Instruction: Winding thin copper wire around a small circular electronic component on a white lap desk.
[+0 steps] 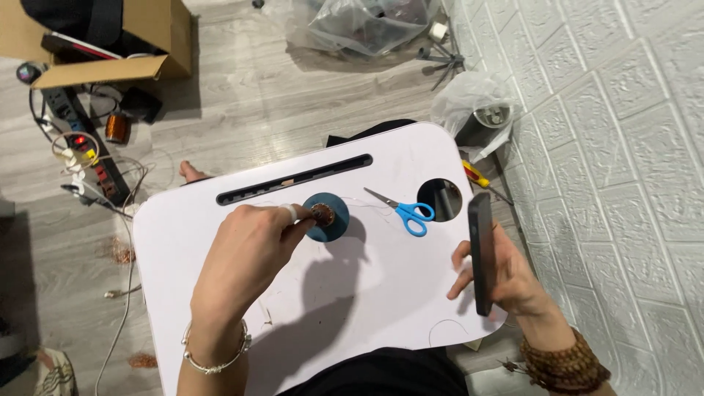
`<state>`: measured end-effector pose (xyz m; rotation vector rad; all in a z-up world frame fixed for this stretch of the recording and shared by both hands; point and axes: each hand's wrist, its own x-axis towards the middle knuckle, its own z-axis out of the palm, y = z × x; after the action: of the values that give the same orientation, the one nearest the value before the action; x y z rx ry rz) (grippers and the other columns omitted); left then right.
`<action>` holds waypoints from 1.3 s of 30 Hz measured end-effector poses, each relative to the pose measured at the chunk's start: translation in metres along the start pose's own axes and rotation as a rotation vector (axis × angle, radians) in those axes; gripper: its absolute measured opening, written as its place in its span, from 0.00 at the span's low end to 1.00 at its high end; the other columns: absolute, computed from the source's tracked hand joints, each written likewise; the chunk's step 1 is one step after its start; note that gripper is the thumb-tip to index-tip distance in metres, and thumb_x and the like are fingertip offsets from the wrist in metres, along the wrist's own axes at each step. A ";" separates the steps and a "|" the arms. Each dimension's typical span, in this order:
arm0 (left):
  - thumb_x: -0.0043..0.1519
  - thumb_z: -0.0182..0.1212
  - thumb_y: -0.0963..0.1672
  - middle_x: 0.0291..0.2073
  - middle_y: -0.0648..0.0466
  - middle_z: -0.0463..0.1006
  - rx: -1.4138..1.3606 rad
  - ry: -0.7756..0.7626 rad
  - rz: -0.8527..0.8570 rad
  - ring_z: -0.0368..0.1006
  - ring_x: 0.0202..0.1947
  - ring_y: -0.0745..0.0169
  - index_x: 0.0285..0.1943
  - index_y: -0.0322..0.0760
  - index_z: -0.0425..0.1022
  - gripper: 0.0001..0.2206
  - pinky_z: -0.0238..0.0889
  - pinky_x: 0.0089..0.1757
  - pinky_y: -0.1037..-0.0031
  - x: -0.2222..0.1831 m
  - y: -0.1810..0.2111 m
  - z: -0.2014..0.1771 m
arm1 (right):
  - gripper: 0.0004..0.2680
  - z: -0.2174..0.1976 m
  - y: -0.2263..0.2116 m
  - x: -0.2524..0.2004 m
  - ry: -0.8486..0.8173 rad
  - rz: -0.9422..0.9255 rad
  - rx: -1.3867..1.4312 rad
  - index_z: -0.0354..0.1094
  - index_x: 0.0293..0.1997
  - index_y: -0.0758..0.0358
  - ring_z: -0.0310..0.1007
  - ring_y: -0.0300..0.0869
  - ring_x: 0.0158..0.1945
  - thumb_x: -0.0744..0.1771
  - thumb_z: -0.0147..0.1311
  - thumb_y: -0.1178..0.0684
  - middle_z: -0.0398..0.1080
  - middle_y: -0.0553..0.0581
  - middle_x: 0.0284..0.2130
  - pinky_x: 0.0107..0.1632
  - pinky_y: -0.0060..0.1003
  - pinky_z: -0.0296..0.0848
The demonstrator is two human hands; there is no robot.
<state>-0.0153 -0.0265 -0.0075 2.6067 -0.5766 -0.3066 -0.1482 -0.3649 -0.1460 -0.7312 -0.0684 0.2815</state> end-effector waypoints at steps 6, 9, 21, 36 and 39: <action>0.56 0.65 0.44 0.17 0.53 0.79 -0.003 0.006 -0.023 0.66 0.11 0.60 0.38 0.39 0.84 0.06 0.61 0.24 0.69 0.000 0.003 0.001 | 0.41 0.020 -0.009 0.003 0.155 -0.150 -0.302 0.42 0.73 0.50 0.70 0.58 0.60 0.54 0.59 0.72 0.62 0.74 0.62 0.56 0.63 0.78; 0.55 0.66 0.44 0.15 0.52 0.77 0.007 -0.005 -0.031 0.65 0.10 0.60 0.38 0.40 0.84 0.07 0.60 0.23 0.69 0.001 0.005 0.001 | 0.40 0.022 -0.008 0.003 0.181 -0.174 -0.361 0.37 0.74 0.49 0.76 0.64 0.52 0.56 0.58 0.70 0.63 0.72 0.61 0.43 0.46 0.87; 0.53 0.68 0.42 0.11 0.53 0.73 -0.036 0.017 -0.031 0.59 0.08 0.63 0.36 0.37 0.84 0.05 0.56 0.19 0.70 0.001 0.005 0.004 | 0.29 0.020 0.004 0.008 0.285 -0.289 -0.412 0.35 0.72 0.56 0.80 0.61 0.43 0.63 0.47 0.64 0.65 0.76 0.56 0.33 0.36 0.87; 0.53 0.68 0.41 0.11 0.53 0.75 -0.052 0.041 -0.021 0.60 0.07 0.64 0.38 0.36 0.85 0.06 0.56 0.18 0.71 0.002 0.005 0.005 | 0.28 0.020 0.009 0.010 0.297 -0.306 -0.378 0.36 0.71 0.54 0.80 0.60 0.44 0.64 0.45 0.66 0.66 0.75 0.56 0.34 0.37 0.87; 0.53 0.68 0.41 0.12 0.53 0.76 -0.051 0.044 -0.016 0.60 0.07 0.64 0.37 0.36 0.85 0.06 0.56 0.18 0.71 0.001 0.004 0.005 | 0.34 0.019 0.011 0.009 0.274 -0.321 -0.325 0.32 0.75 0.54 0.78 0.63 0.46 0.59 0.42 0.68 0.64 0.76 0.57 0.35 0.39 0.87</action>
<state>-0.0173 -0.0326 -0.0100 2.5630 -0.5264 -0.2647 -0.1447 -0.3427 -0.1395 -1.0610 0.0302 -0.1421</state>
